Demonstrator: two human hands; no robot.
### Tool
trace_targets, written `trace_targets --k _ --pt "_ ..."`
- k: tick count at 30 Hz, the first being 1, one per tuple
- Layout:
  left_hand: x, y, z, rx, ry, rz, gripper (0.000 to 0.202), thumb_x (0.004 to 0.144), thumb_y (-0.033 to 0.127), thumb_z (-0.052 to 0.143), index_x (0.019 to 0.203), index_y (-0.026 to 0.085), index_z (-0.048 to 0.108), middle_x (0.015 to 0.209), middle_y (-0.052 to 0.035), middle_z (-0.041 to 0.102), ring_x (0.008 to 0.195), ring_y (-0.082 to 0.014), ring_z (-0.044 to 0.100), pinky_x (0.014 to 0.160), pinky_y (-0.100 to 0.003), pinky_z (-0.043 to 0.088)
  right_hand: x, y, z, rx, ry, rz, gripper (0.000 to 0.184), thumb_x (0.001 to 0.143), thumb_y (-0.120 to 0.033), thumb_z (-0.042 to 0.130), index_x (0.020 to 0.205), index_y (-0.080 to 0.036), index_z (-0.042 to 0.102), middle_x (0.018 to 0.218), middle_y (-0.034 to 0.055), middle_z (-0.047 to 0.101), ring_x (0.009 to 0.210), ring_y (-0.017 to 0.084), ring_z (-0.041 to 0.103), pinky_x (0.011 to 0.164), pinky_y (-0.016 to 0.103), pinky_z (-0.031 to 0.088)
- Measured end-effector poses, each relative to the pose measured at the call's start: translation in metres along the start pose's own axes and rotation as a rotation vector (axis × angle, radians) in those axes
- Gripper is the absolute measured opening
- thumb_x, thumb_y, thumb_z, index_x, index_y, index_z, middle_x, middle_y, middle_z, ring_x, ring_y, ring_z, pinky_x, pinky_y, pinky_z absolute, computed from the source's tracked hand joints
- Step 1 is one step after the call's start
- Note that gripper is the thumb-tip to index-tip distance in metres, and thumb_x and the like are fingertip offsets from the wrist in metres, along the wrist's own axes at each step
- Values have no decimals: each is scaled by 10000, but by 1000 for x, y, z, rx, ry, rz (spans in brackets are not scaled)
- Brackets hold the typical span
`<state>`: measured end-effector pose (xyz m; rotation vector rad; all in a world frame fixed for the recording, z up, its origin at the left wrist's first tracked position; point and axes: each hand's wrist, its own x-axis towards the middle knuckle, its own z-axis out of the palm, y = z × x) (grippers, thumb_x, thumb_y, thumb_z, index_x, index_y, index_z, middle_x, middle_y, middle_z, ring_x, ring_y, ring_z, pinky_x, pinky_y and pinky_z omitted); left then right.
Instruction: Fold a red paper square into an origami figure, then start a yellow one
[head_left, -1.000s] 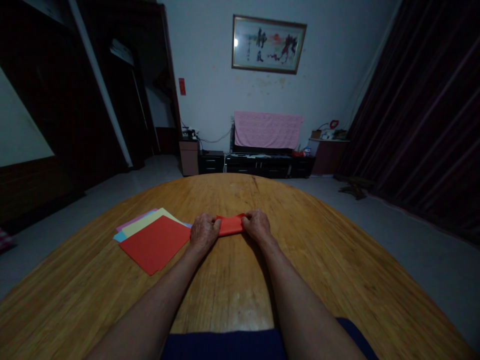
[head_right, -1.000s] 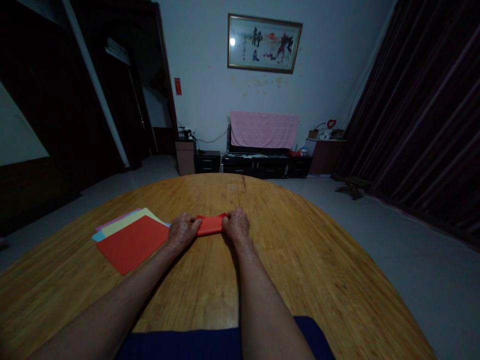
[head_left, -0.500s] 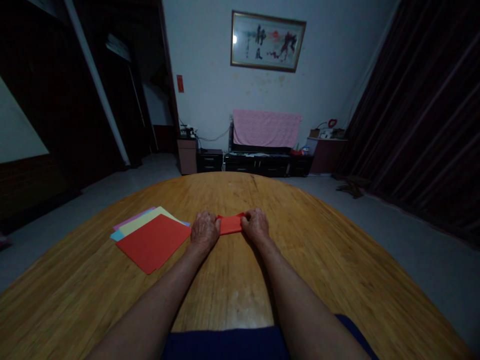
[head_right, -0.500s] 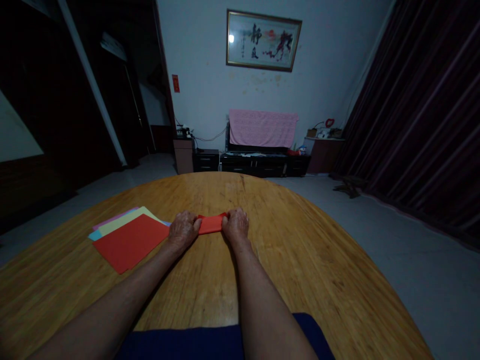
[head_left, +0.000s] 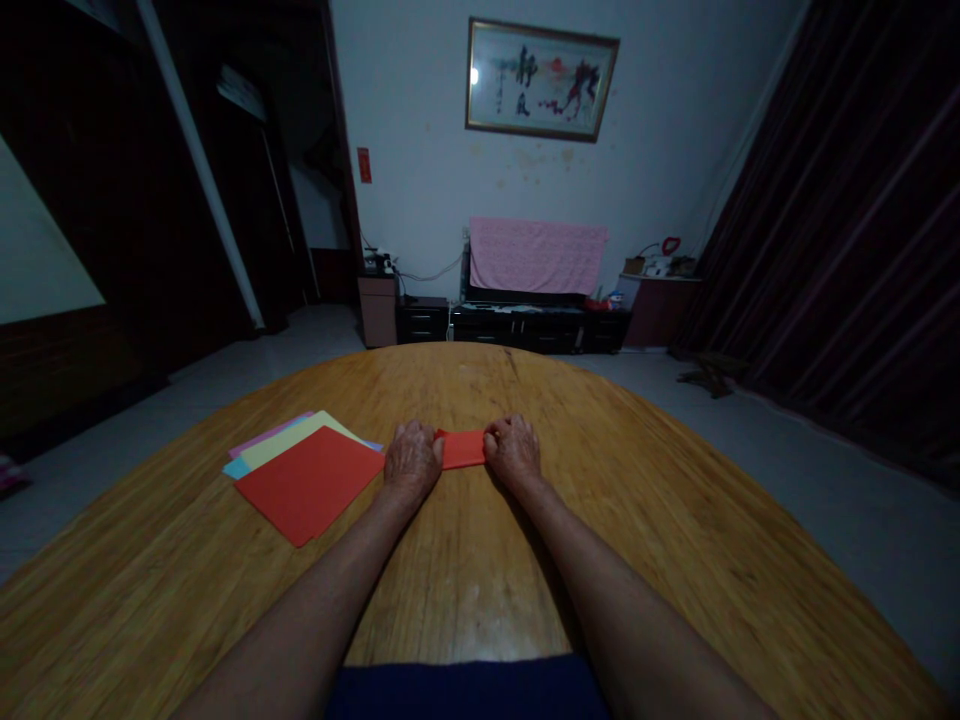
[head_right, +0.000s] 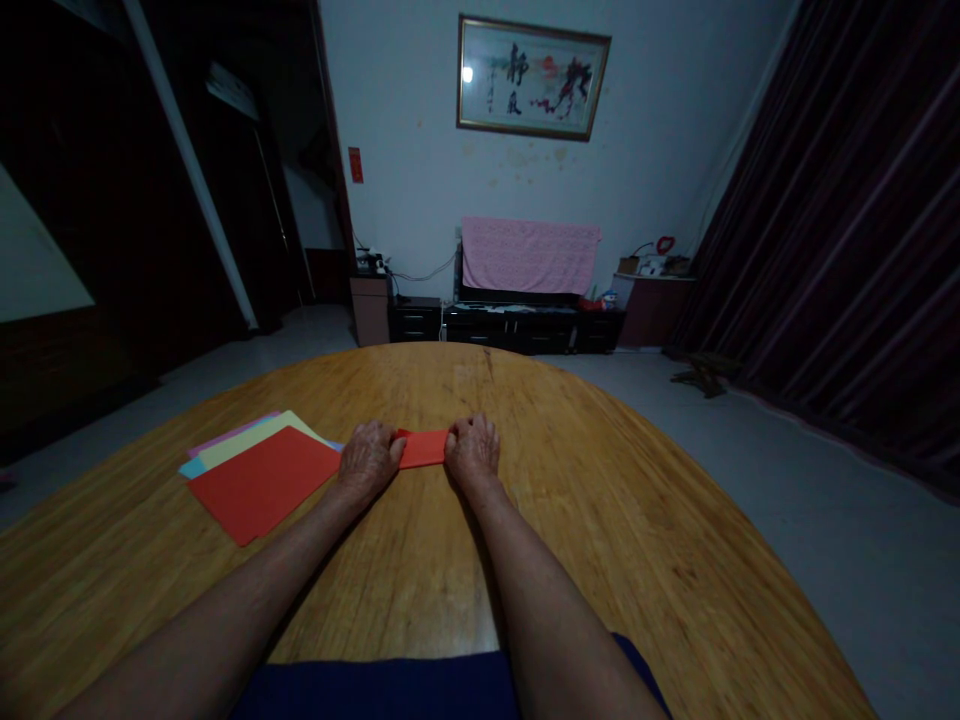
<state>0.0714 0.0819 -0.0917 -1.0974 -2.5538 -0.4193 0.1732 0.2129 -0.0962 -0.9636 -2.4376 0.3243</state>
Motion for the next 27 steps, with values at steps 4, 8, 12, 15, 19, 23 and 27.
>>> trace_targets --k 4,8,12,15,19,23,27 --pt "1 1 0 2 -22 -12 286 914 316 462 983 137 674 1003 -117 653 1000 -269 562 831 -341 472 -1 -1 -1 -11 3 1 209 869 -232 526 940 -194 719 1043 104 604 993 234 504 831 314 368" --pt "-1 2 0 -28 -22 -17 368 919 293 473 1242 141 565 1130 -110 637 1055 -256 543 886 -341 455 -1 -2 -1 -39 13 -15 213 876 -230 529 941 -189 727 1027 106 611 982 233 512 831 310 370" --pt "-1 2 -1 -33 -29 16 310 928 289 468 1190 196 605 1250 -93 584 1110 -250 511 874 -328 455 -3 -5 -3 -74 27 -57 210 892 -230 518 929 -183 719 1053 103 611 987 231 509 822 304 373" --pt "2 2 -2 2 -79 90 275 943 274 429 1015 187 679 1307 -83 550 1138 -252 489 891 -327 443 -4 -8 -4 -113 14 -100 213 897 -201 501 894 -178 713 1059 102 620 990 235 505 822 311 369" --pt "7 3 -3 51 -166 171 338 954 197 356 945 160 692 1129 -102 622 1072 -230 514 891 -318 424 -3 -11 -4 -146 -20 -124 242 882 -119 468 876 -168 704 1055 115 632 980 233 512 820 314 367" --pt "9 3 -1 103 -190 225 381 937 118 306 919 137 685 1033 -116 638 1017 -235 536 847 -319 419 -1 -13 -2 -122 -18 -162 255 890 -112 449 912 -175 695 1056 112 631 971 230 523 792 312 379" --pt "10 2 0 89 -228 236 369 905 61 312 925 132 673 1029 -120 638 979 -226 557 810 -307 415 1 -11 2 -78 -75 -194 242 850 -91 476 880 -184 698 978 90 643 900 213 544 750 297 387"
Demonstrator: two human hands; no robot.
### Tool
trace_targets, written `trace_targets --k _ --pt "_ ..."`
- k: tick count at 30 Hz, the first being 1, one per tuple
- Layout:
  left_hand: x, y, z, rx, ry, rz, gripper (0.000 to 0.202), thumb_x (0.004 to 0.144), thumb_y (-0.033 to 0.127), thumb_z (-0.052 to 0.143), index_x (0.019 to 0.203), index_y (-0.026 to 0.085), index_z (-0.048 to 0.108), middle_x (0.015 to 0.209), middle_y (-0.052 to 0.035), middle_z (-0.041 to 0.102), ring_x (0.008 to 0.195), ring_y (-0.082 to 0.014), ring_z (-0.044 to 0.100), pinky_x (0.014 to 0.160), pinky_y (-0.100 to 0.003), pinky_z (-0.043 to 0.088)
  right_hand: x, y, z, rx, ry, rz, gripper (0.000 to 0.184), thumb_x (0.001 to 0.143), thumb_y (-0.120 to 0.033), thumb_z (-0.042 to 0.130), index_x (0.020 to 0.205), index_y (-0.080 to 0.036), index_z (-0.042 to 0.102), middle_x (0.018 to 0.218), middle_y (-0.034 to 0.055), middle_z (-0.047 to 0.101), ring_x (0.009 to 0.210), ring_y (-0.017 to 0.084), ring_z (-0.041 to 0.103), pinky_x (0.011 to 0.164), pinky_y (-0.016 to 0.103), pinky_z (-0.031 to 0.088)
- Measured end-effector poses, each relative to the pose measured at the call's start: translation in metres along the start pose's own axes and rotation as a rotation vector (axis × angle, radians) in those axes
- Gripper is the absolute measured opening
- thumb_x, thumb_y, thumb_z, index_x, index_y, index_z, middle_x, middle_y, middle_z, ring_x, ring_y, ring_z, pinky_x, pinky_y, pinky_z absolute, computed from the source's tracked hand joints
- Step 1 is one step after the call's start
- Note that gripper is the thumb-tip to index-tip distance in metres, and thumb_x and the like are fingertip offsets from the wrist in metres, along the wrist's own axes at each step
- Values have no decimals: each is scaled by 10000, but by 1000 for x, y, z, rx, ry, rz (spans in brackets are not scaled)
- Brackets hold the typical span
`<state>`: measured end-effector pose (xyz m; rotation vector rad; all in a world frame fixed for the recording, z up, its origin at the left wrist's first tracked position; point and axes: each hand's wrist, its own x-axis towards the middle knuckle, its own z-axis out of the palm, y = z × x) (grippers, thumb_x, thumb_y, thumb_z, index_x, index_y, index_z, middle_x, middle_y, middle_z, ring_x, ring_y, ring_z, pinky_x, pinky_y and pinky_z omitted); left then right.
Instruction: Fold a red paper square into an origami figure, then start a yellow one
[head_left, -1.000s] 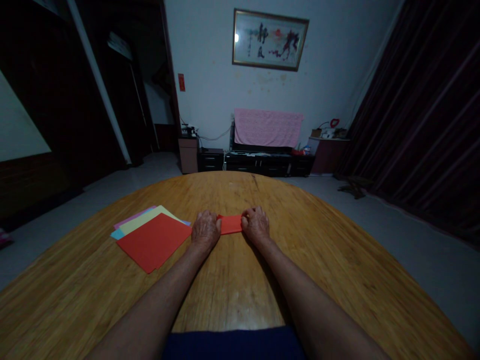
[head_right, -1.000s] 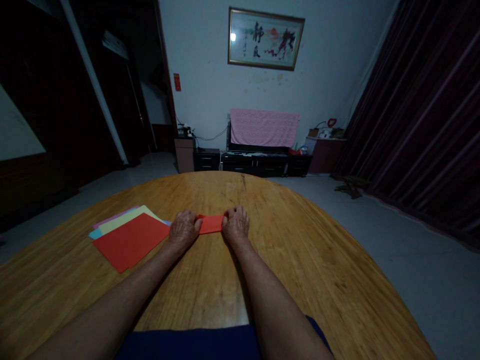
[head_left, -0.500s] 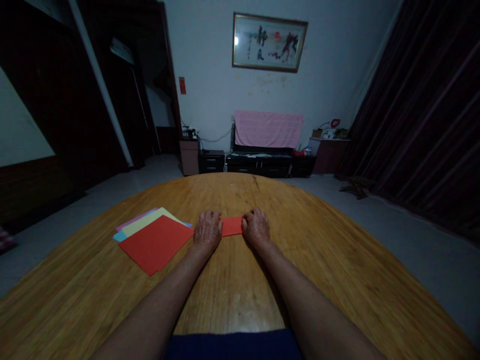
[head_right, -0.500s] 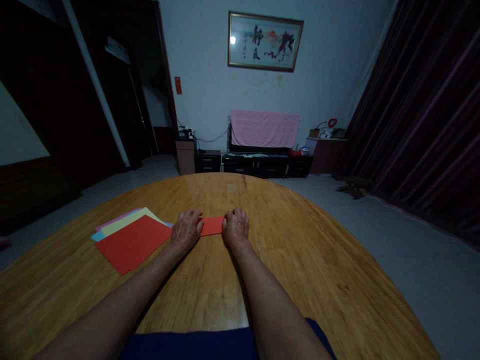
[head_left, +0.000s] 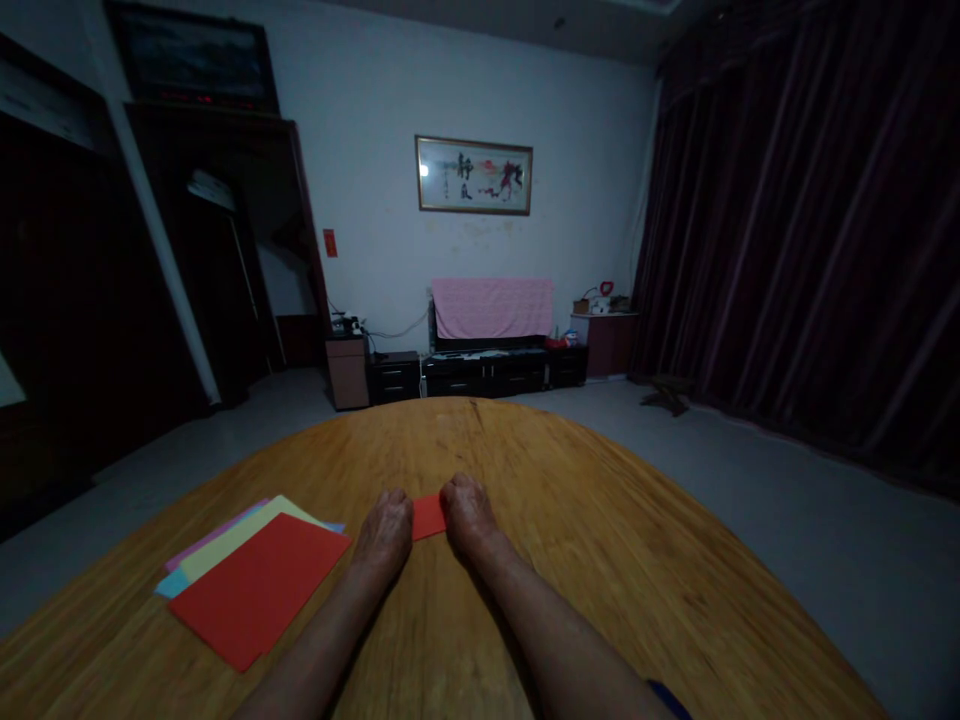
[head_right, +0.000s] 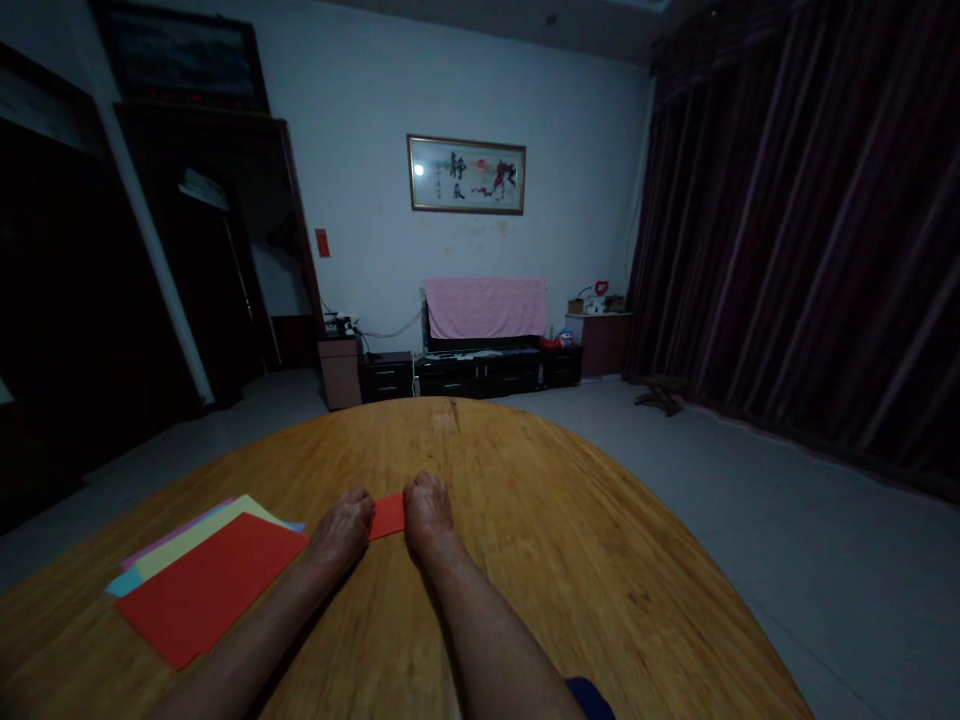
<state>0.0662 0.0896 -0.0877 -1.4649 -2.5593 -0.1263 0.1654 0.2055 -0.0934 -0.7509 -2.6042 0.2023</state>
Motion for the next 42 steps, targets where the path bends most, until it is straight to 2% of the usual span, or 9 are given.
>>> trace_targets --k 5,8,11,15,21,24,33,39,42 --pt "1 -1 1 -17 -8 6 346 907 64 315 940 117 656 1033 -134 632 986 -226 552 838 -309 413 -7 2 1 86 24 -20 248 841 -100 464 925 -170 687 1008 110 630 947 218 547 809 307 394" --pt "-1 0 3 -13 -2 6 351 952 157 301 986 122 649 1049 -136 617 1008 -228 547 880 -311 408 -15 0 2 93 59 -25 207 849 -184 484 953 -154 661 1041 126 605 981 239 530 861 339 387" --pt "-4 0 3 -27 6 28 358 969 256 316 1114 172 632 1089 -115 595 1027 -223 538 909 -317 399 -22 -3 2 81 76 -39 228 839 -296 521 972 -151 635 1059 134 581 998 264 509 882 374 381" --pt "-9 1 3 -33 3 48 405 973 345 312 1222 217 605 1141 -116 569 1047 -237 524 921 -343 394 -25 -6 2 87 52 -47 280 824 -335 530 1013 -146 614 1092 143 563 1025 281 490 896 400 371" --pt "-12 0 1 -24 -45 42 479 968 425 285 1328 243 543 1244 -134 540 1078 -263 522 929 -377 392 -28 -10 -4 56 -14 -50 334 870 -320 461 1111 -127 590 1181 172 545 1082 304 476 936 451 340" --pt "-13 0 0 -34 -52 30 477 962 410 300 1354 260 527 1286 -133 523 1112 -269 511 940 -382 388 -31 -9 -9 47 -24 -51 348 888 -318 440 1146 -137 588 1186 167 547 1086 302 482 928 450 347" --pt "-13 1 -2 -18 -52 20 486 957 385 305 1383 262 505 1303 -140 511 1122 -266 508 963 -387 381 -33 21 -14 82 -13 -41 350 880 -226 454 1180 -294 623 1190 90 550 1093 245 483 920 391 328" --pt "-14 1 -1 -31 -52 12 484 955 399 312 1367 260 525 1305 -142 506 1141 -275 493 969 -391 378 -29 35 -17 108 -28 -6 356 873 -199 454 1134 -316 665 1133 79 575 1079 238 499 887 368 345" --pt "-14 1 -2 -37 -52 9 484 956 414 312 1370 270 518 1312 -129 498 1153 -272 481 972 -386 375 -26 32 -21 112 -43 18 331 847 -167 478 1077 -275 692 1110 84 590 1063 233 510 873 354 357"
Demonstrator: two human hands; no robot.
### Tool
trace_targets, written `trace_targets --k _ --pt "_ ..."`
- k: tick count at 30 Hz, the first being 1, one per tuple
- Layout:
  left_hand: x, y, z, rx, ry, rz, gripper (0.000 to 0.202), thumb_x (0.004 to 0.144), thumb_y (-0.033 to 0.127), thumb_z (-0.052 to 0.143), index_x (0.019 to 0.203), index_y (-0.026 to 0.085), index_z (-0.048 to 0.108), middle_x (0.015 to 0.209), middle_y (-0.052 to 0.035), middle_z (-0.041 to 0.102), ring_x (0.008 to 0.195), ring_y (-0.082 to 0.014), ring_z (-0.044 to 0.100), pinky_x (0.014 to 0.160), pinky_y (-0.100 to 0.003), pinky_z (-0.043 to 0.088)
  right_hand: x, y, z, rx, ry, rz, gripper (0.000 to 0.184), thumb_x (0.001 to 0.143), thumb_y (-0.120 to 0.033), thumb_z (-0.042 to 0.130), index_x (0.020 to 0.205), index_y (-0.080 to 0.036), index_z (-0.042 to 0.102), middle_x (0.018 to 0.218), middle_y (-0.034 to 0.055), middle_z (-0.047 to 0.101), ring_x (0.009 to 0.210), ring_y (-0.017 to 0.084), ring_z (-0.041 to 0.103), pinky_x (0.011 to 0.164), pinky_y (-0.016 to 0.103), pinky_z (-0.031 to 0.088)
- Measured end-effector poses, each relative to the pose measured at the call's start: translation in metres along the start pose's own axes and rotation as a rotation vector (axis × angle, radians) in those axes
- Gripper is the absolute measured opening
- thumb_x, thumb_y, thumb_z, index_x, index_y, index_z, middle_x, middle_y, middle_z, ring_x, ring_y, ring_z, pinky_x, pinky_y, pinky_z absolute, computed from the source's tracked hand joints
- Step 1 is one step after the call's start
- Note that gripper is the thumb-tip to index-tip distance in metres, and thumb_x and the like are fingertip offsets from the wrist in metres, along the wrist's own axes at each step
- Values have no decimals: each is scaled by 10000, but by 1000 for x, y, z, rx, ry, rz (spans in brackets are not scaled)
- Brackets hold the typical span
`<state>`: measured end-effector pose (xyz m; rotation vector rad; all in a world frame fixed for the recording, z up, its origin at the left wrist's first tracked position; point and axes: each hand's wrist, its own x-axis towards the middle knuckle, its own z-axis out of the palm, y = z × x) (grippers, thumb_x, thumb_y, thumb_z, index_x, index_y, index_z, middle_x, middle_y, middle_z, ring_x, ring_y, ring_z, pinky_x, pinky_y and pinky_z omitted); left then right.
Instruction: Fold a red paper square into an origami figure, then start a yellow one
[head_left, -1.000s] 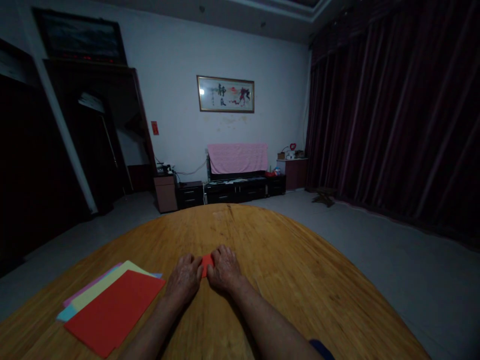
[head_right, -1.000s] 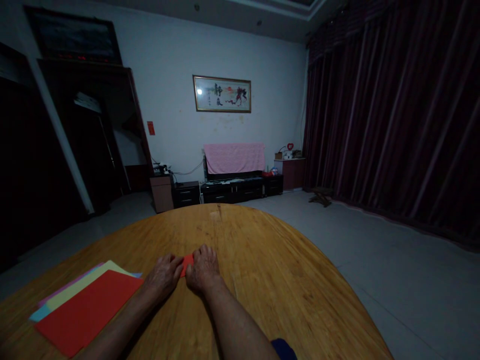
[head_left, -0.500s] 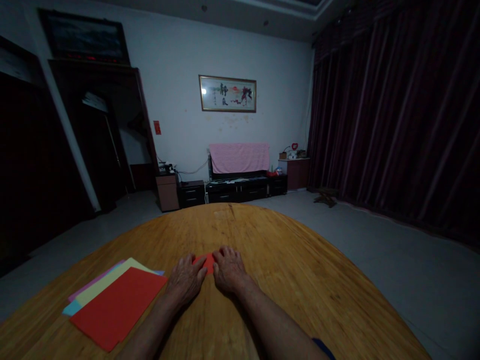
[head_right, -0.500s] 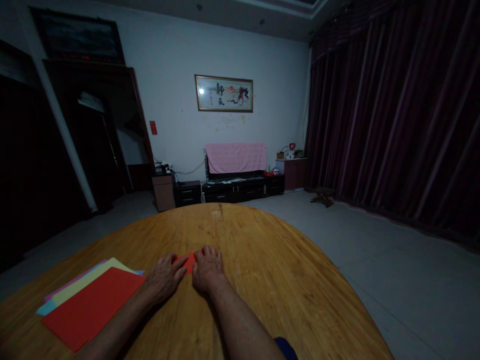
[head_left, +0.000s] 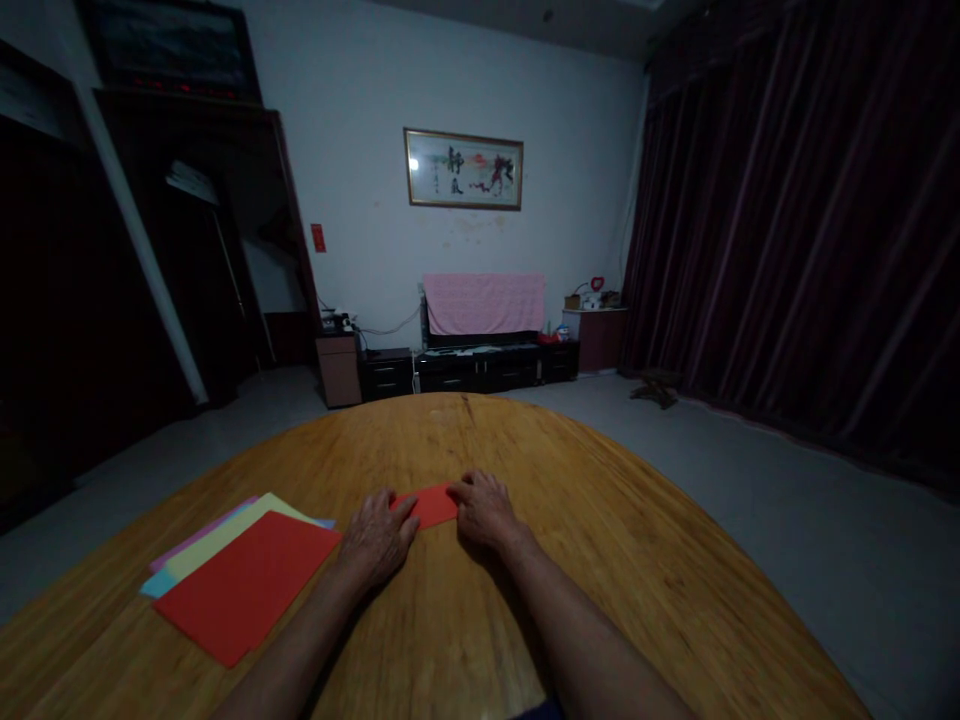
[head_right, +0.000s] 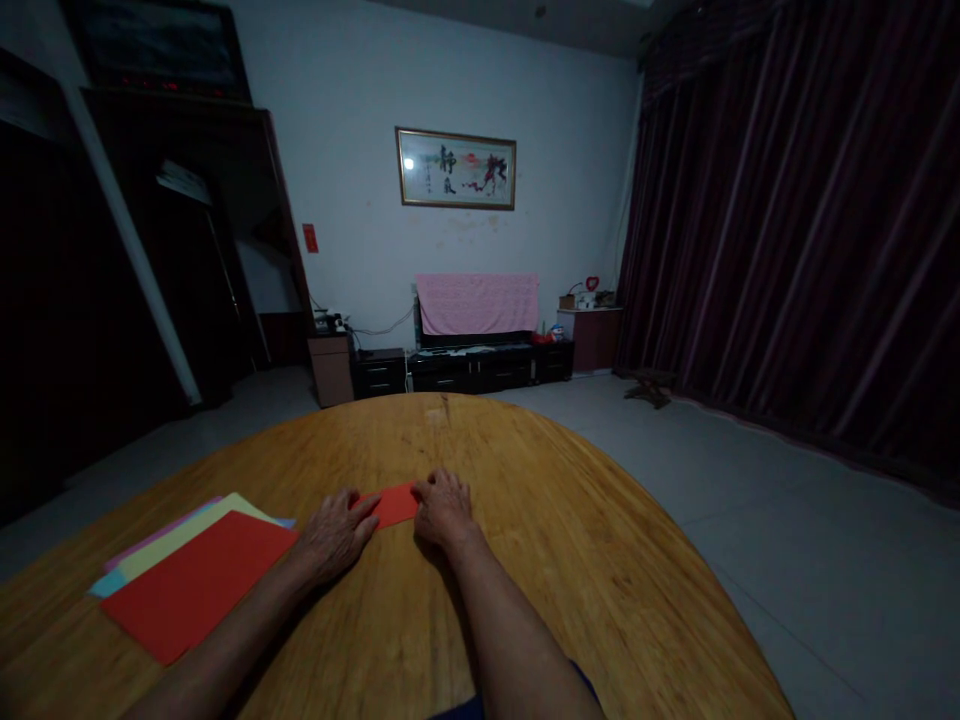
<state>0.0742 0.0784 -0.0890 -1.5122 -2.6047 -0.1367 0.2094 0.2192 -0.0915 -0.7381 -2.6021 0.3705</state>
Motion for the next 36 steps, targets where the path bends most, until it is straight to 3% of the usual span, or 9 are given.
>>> trace_targets --k 2,6,12,20,36 --pt "0 1 -1 -4 -8 -3 483 955 424 314 1370 279 515 1302 -127 501 1139 -270 486 963 -388 379 3 -6 0 14 41 1 300 840 -137 476 1022 -220 699 1099 91 601 1040 219 519 880 336 361" --pt "-1 2 -3 -14 -3 -8 474 955 424 315 1362 289 515 1271 -122 518 1102 -262 499 945 -385 386 7 -22 9 67 131 -150 270 868 -159 489 1074 -175 663 1088 83 618 1032 201 517 920 307 350" --pt "-2 5 -4 -3 17 -12 446 949 403 334 1322 281 547 1248 -119 530 1077 -261 511 914 -373 396 2 -29 22 15 62 -189 235 896 -190 457 1016 -168 658 1058 94 588 989 205 500 887 317 363" --pt "-3 18 -4 -34 65 -115 462 926 488 373 1285 275 569 1232 -129 542 1101 -291 502 904 -405 398 0 -27 20 6 30 -213 293 882 -222 487 1141 -225 625 1109 80 555 1016 217 465 890 339 348" --pt "-5 -34 -3 -77 -103 74 528 915 342 348 1389 163 492 1454 -150 430 1294 -289 429 1058 -382 327 0 -27 22 -2 26 -223 291 911 -203 435 1110 -224 646 1084 83 558 1006 209 456 883 329 335"
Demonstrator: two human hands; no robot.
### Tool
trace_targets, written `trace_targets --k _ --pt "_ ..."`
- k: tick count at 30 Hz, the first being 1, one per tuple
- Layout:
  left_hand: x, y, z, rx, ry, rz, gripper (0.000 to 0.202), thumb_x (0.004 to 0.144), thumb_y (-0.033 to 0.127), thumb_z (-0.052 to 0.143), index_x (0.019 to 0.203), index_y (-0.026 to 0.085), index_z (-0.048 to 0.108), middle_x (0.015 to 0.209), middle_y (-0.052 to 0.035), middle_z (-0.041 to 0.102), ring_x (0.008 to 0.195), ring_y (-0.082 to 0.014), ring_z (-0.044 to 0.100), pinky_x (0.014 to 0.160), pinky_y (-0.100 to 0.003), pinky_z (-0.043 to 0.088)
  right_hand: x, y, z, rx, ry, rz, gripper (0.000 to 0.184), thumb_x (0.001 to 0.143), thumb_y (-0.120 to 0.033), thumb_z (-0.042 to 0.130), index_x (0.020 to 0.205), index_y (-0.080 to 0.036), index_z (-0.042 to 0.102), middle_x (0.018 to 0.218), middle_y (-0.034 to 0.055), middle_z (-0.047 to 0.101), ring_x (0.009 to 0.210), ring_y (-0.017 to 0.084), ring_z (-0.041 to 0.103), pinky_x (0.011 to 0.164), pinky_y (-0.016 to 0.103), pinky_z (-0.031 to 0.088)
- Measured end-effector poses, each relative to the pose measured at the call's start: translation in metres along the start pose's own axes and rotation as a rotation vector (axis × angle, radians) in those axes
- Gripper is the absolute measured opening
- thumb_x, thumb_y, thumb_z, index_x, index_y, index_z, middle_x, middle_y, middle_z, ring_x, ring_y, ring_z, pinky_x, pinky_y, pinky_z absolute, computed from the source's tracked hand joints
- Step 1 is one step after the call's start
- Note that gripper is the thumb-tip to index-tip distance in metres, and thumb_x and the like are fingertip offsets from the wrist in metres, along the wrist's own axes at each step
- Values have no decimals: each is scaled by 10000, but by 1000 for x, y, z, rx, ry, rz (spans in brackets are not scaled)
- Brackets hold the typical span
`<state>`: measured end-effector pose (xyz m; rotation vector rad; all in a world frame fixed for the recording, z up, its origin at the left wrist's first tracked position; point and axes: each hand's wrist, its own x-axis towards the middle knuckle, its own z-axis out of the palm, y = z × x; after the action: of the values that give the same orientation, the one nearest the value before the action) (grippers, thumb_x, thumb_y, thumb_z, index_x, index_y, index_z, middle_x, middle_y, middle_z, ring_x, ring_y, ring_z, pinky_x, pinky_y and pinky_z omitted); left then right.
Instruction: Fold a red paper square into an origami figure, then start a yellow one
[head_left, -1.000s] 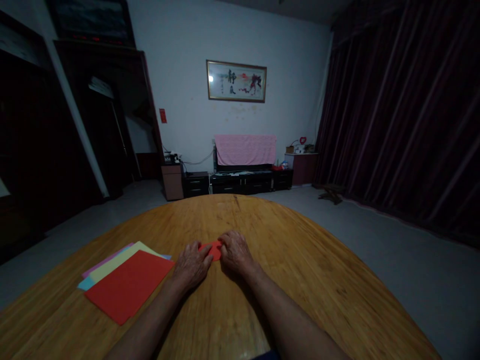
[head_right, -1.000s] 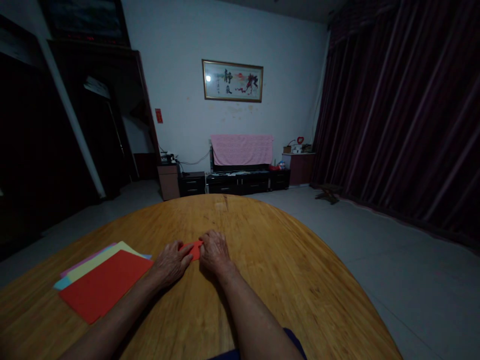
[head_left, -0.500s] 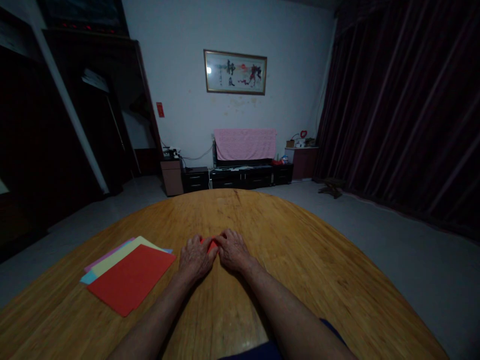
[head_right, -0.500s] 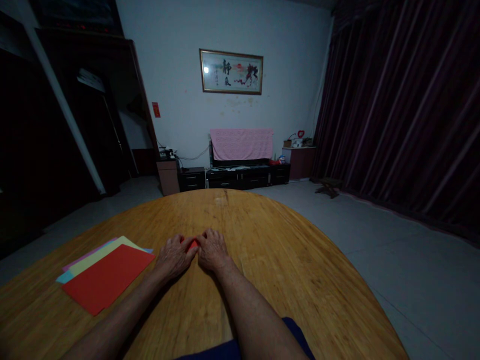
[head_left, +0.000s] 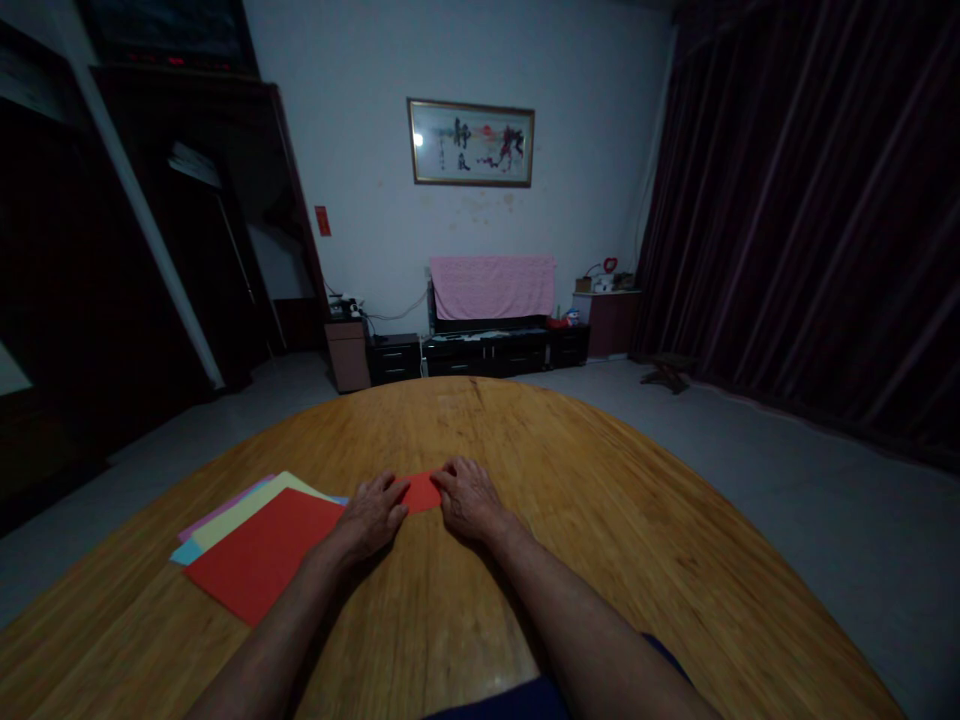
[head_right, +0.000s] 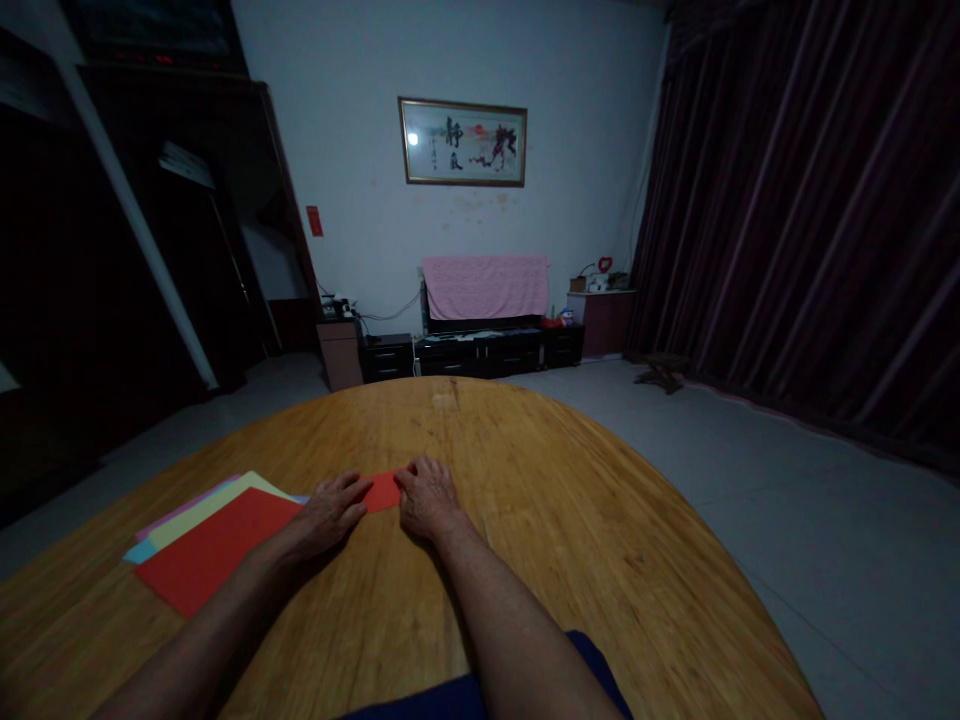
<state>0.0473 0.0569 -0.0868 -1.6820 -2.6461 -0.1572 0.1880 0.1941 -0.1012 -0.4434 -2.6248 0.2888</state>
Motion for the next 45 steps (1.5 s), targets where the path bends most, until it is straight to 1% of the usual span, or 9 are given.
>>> trace_targets --k 4,12,16,20,24,28,34,41,45 --pt "0 -6 1 9 -22 31 543 911 329 345 1406 140 467 1475 -165 413 1334 -293 392 1087 -404 289 -1 4 -2 3 -8 8 312 909 -209 443 1145 -249 643 1117 81 553 1031 212 456 895 336 326" --pt "1 -2 -3 -4 -61 45 570 918 325 312 1427 99 431 1488 -208 378 1343 -324 380 1093 -421 279 -6 36 -16 4 -39 141 360 886 -191 453 1174 -276 651 1197 74 570 1120 226 472 937 352 312" --pt "0 -1 -5 -21 -54 45 570 905 320 334 1414 92 452 1478 -219 385 1332 -338 389 1085 -430 296 2 29 -11 77 28 107 370 912 -199 413 1234 -205 594 1287 84 564 1185 205 464 969 333 306" --pt "-1 -2 -7 -29 -39 71 553 903 327 345 1408 135 466 1469 -185 412 1316 -318 410 1080 -433 305 8 12 -8 71 -33 64 408 883 -228 441 1273 -173 549 1267 108 583 1175 233 477 966 372 317" --pt "-3 -3 -12 -30 -52 100 538 898 321 352 1394 159 481 1457 -159 433 1311 -301 414 1084 -426 302 11 2 -16 -3 -96 65 403 831 -229 485 1219 -178 581 1192 119 599 1130 246 506 956 382 329" --pt "-4 -2 -19 -72 -56 95 540 875 296 382 1380 144 493 1440 -160 449 1306 -289 417 1088 -411 304 16 -6 -27 -70 -166 154 388 781 -246 544 1152 -174 631 1151 143 610 1078 268 545 906 378 375" --pt "-4 1 -25 -133 -60 132 527 841 253 409 1343 143 523 1389 -139 505 1257 -270 462 1070 -386 329 25 -7 -36 70 -376 332 281 631 -190 632 899 -196 717 866 90 695 802 223 640 625 281 423" --pt "-3 -4 -20 -247 -8 146 533 789 203 439 1306 186 566 1359 -105 548 1232 -279 481 1072 -402 326 22 -7 -34 191 -280 387 201 587 -134 644 769 -190 708 732 75 669 697 212 622 570 280 412" --pt "-4 -2 -19 -343 19 112 576 762 191 468 1333 203 540 1374 -90 551 1254 -275 473 1075 -408 330 23 -11 -36 161 -240 372 198 596 -128 650 780 -176 704 830 100 679 767 229 628 599 287 426"
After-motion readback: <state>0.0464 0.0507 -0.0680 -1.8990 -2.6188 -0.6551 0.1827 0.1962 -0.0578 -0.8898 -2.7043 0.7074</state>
